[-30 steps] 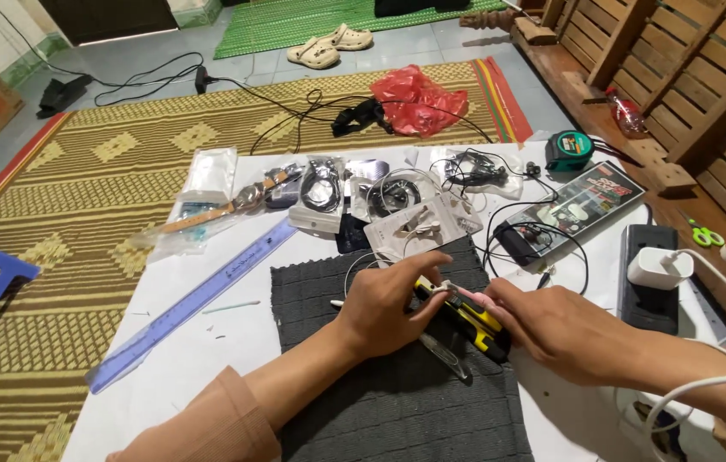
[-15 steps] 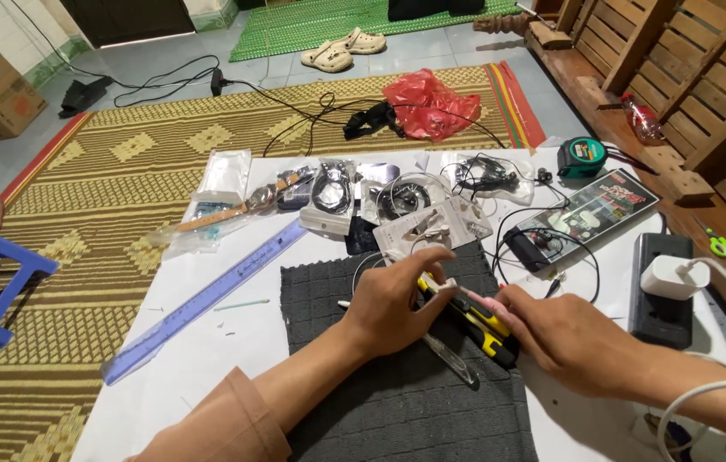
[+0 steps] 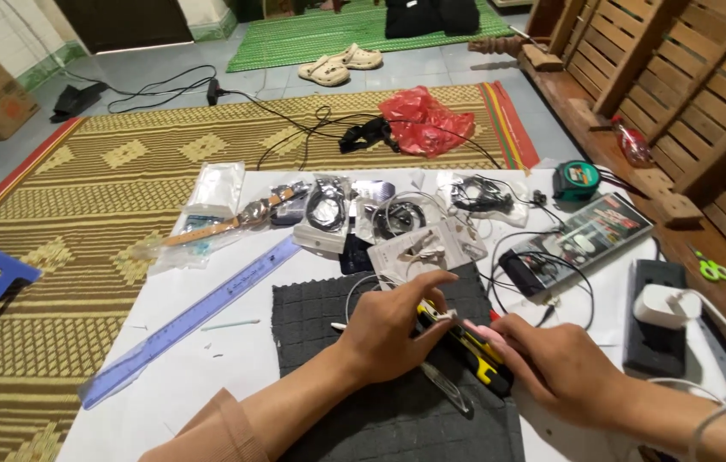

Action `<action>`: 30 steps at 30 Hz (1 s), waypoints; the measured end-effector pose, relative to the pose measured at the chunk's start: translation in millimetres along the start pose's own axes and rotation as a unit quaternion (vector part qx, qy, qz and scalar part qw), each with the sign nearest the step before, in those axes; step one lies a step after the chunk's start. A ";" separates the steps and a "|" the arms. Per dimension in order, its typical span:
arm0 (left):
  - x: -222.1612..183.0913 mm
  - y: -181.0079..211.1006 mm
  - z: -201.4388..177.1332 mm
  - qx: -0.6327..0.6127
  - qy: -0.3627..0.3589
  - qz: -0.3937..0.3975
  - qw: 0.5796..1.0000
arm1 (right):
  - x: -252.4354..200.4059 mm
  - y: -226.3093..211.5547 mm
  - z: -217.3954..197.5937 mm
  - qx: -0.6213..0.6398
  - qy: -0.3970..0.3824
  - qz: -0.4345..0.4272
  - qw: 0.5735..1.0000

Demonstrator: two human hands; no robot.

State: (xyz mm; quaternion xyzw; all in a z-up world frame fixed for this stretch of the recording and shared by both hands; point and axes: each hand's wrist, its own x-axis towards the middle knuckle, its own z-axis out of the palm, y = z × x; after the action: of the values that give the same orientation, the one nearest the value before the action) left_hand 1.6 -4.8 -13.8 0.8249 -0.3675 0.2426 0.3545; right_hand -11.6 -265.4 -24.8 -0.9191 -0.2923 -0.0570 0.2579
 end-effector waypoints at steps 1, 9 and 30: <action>-0.5 0.3 -0.9 -0.002 -0.004 -0.001 1.000 | -1.1 3.0 3.4 0.009 0.020 -0.009 1.000; -1.6 2.6 -6.1 -0.006 -0.006 -0.012 1.000 | 6.7 9.7 3.8 0.000 -0.028 0.012 1.000; -3.0 1.1 -5.5 -0.019 -0.004 -0.023 1.000 | 5.4 18.9 8.3 -0.017 -0.002 -0.037 0.999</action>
State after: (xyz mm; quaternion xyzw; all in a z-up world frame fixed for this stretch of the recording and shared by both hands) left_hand -1.8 0.2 -11.9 0.8271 -0.3546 0.2238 0.3742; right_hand 3.1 -271.5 -38.9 -0.9121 -0.3253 -0.0694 0.2396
